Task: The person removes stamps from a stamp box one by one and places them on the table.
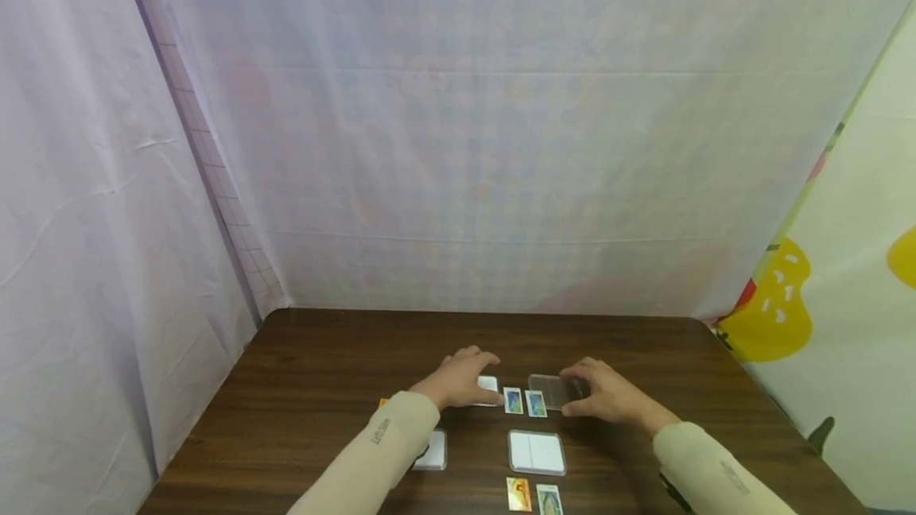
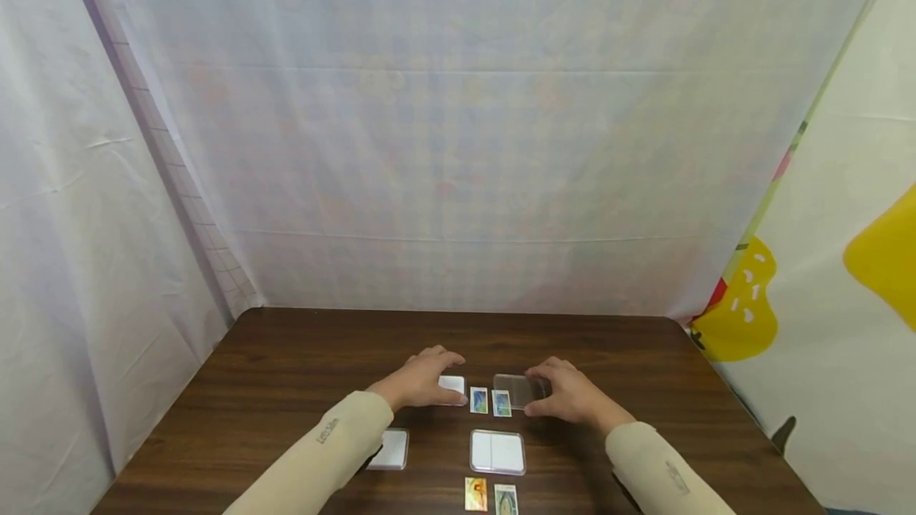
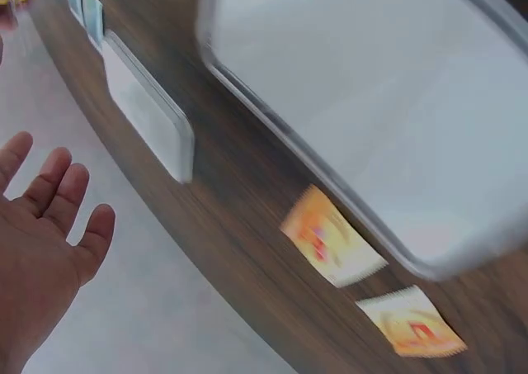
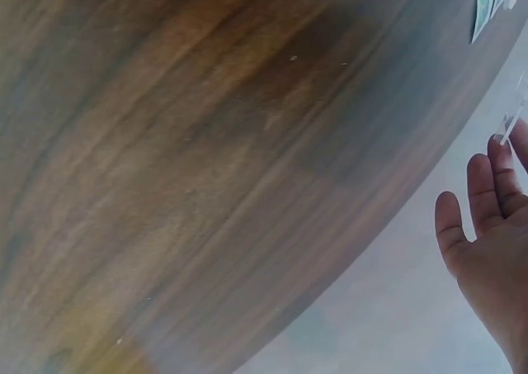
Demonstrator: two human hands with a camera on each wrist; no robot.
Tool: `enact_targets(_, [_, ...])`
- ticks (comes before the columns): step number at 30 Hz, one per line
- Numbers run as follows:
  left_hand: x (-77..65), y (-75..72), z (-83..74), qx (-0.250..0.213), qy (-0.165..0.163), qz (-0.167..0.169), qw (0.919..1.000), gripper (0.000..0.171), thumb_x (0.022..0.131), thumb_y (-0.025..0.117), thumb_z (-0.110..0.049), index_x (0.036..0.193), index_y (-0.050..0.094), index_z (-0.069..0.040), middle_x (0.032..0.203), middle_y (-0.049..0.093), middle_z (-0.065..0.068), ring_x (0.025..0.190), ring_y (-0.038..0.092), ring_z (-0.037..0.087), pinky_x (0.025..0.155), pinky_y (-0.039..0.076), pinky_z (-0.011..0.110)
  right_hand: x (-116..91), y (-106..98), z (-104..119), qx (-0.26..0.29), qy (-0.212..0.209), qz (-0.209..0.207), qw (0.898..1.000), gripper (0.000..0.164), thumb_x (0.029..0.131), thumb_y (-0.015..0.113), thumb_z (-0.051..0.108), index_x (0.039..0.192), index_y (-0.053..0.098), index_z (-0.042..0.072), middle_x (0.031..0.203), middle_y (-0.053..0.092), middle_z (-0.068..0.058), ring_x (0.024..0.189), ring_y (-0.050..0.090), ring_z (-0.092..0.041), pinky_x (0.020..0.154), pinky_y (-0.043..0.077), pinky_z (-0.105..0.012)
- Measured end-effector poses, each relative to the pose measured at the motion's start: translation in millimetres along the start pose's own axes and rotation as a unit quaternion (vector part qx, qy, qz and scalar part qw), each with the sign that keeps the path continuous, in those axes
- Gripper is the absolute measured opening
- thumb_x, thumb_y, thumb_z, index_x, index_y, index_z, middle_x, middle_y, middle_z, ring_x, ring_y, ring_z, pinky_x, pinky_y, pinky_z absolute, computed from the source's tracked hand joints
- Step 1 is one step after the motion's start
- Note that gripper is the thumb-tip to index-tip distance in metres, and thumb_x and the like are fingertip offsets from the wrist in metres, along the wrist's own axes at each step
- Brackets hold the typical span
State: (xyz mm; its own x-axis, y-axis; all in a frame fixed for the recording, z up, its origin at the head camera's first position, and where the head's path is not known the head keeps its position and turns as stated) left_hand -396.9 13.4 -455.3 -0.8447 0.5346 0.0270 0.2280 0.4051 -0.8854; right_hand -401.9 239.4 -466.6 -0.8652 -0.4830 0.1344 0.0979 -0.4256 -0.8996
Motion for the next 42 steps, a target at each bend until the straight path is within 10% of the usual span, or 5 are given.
enact_targets(12, [14.0, 9.5, -20.5, 0.017, 0.025, -0.003, 0.9995, 0.072, 0.083, 0.077, -0.049, 0.14, 0.054, -0.013, 0.132, 0.053, 0.007, 0.126, 0.047, 0.025, 0.105, 0.035, 0.046, 14.3, 1.7, 25.5, 0.01, -0.02, 0.008, 1.0, 0.061, 0.077, 0.083, 0.037, 0.124, 0.065, 0.002, 0.113, 0.058, -0.006, 0.103, 0.054, -0.027, 0.084, 0.048, -0.049])
enact_targets(42, [-2.3, -14.8, 19.9, 0.03, 0.039, -0.039, 0.998, 0.053, 0.081, 0.079, -0.043, 0.122, 0.066, -0.012, 0.116, 0.059, 0.0, 0.11, 0.054, 0.019, 0.096, 0.04, 0.042, 50.8, 19.4, 71.4, 0.013, -0.066, 0.005, 0.998, 0.058, 0.076, 0.083, 0.032, 0.123, 0.065, 0.001, 0.111, 0.059, -0.006, 0.102, 0.056, -0.025, 0.087, 0.048, -0.046])
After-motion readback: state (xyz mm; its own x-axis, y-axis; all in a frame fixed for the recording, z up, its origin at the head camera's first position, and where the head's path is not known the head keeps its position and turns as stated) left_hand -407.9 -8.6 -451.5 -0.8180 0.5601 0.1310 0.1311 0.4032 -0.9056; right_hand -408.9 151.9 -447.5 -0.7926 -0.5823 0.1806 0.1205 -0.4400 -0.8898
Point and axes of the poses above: each hand's wrist, its own x-axis towards the middle knuckle, its own y-axis out of the palm, z = x × y, the point moved 8 cm from there along x, towards the middle knuckle
